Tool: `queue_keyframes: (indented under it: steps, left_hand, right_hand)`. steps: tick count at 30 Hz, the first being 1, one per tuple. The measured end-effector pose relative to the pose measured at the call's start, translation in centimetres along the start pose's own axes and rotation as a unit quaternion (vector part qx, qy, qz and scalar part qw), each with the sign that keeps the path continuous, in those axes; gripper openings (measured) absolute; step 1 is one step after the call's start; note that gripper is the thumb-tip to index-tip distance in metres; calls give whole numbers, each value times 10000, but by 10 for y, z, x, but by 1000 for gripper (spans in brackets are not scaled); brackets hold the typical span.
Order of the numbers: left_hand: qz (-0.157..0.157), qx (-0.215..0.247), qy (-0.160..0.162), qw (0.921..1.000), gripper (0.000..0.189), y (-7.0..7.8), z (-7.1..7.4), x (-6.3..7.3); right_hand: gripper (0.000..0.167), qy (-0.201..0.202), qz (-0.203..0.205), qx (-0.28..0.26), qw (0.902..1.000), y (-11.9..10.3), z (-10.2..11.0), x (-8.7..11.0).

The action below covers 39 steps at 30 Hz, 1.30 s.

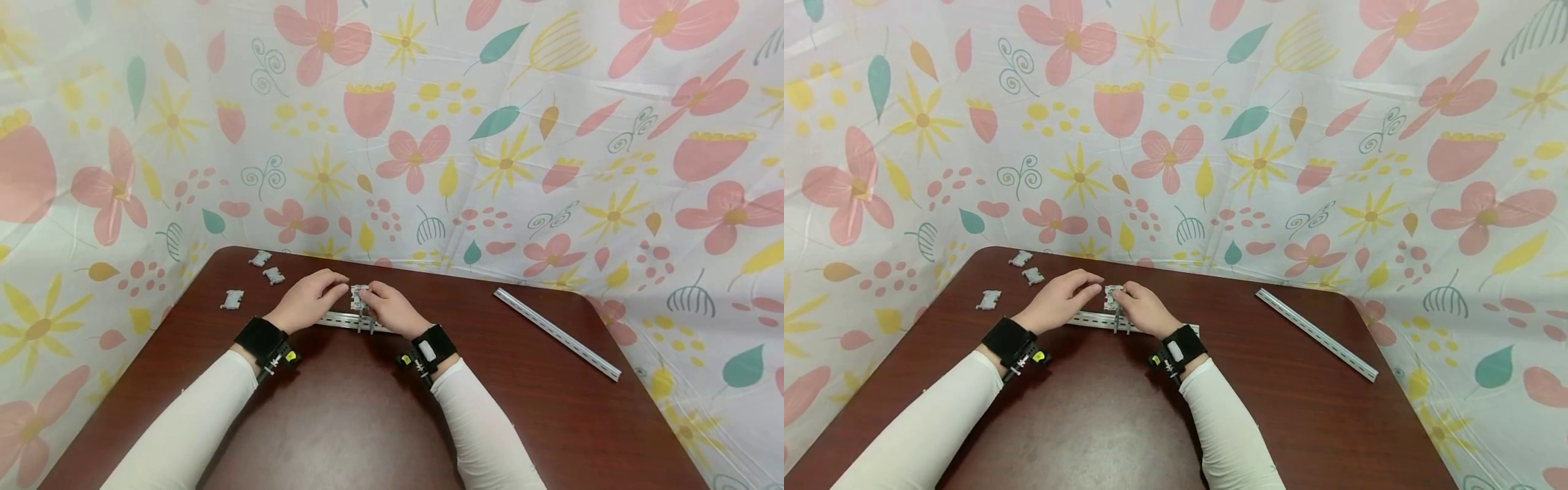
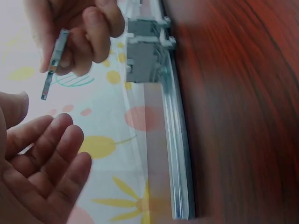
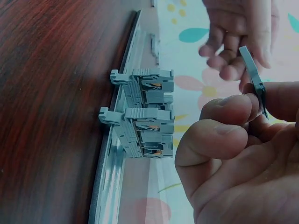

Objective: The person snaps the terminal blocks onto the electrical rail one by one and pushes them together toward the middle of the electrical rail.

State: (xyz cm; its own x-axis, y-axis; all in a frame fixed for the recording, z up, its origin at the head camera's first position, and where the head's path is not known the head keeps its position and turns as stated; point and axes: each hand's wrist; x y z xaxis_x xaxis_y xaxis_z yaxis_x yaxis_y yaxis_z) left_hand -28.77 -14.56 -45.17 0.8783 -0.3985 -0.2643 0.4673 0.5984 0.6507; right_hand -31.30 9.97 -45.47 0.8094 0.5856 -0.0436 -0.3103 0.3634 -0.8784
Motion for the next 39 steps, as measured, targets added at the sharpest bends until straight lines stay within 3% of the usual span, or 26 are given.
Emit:
queue_keyframes:
  steps: [6,15,29,39]
  left_hand:
    - [455,845,-218,9951,39,-2,2,-3]
    - [448,1372,-574,9879,40,-7,3,-5]
    - [218,1371,-646,9882,36,-9,1,-5]
    - [201,1358,-373,9898,34,-8,0,-4]
  right_hand:
    - [39,-182,63,36,9998,-1,0,2]
    - [40,-467,135,56,9988,-1,-1,3]
    - [43,-613,143,213,9978,0,-1,2]
    - [38,-444,173,357,9982,0,-2,1]
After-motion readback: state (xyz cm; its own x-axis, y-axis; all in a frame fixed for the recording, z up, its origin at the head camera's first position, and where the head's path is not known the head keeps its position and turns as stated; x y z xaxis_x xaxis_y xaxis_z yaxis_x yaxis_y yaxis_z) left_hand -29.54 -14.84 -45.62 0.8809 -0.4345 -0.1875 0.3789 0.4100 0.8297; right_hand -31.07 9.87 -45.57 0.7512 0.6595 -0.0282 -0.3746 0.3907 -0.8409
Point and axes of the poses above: each hand's wrist, its own x-axis away from the middle knuckle, its own z-axis out of the back of the hand, y = z × x, and after that the axes turned 4 degrees about -y, right-handed
